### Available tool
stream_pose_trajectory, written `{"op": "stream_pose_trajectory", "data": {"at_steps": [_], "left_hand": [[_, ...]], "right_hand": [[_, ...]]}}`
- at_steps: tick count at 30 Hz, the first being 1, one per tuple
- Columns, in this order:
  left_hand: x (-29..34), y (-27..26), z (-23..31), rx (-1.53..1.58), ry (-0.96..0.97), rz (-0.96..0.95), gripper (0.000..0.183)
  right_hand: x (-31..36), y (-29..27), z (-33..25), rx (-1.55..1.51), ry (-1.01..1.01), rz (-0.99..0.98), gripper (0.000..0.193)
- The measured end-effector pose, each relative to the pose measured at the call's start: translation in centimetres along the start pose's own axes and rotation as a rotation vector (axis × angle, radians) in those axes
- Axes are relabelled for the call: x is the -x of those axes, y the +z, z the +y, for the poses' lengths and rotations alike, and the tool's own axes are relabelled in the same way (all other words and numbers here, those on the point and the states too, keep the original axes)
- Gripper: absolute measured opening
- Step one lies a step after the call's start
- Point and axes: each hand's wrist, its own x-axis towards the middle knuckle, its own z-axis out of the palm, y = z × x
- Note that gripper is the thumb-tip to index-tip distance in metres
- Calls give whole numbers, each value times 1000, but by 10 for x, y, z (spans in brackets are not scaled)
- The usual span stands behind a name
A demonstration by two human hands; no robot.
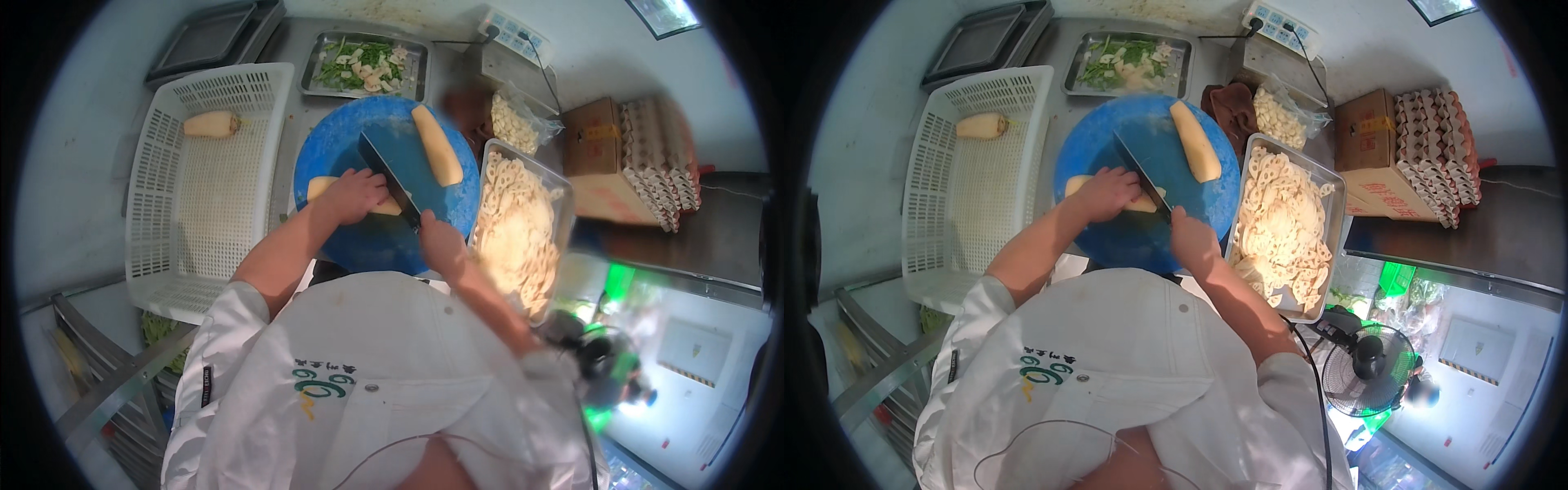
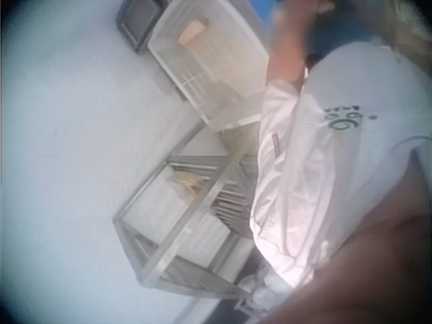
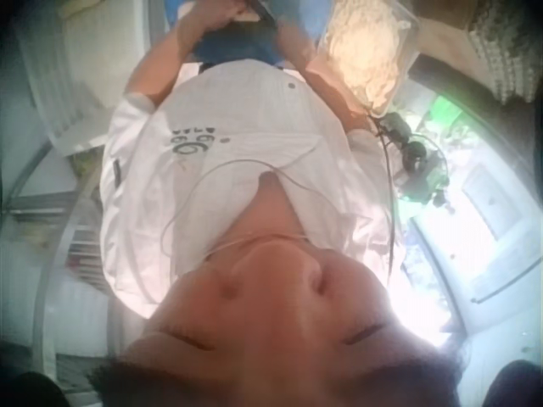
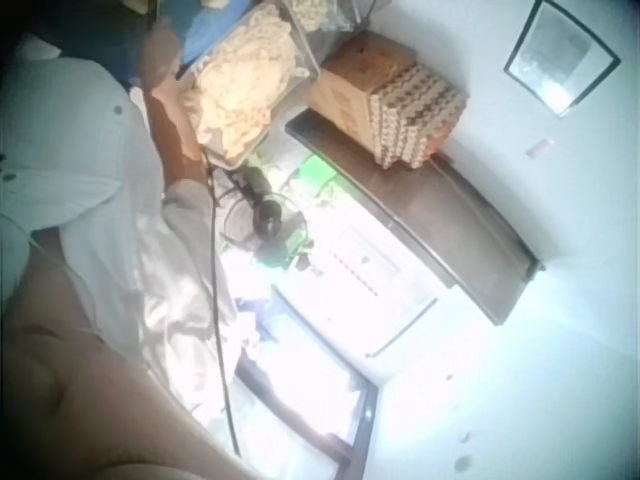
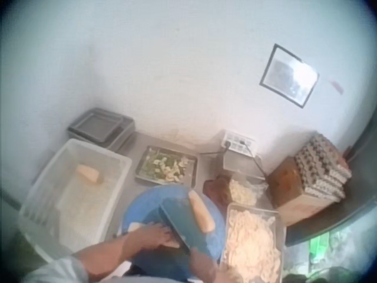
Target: The person slices lotus root into thin rounds on a blue cutting board using a large knife, then transfers the slices into a metal tray. The person repeats this process with multiple lotus root pieces.
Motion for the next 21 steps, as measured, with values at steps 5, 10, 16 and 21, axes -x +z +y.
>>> {"op": "stream_pose_trajectory", "data": {"at_steps": [5,10,16,21], "left_hand": [[13,9,-5,-21,26,68,16],[2,4,-1,1,37,65,16],[8,9,-4,8,25,115,18],[10,6,-3,7,21,71,16]], "right_hand": [[5,-41,-16,18,-28,-50,14],[-6,3,-2,18,5,-26,16],[-11,-2,-3,-30,15,-2,18],[-9,-5,-17,-54,15,1,18]]}}
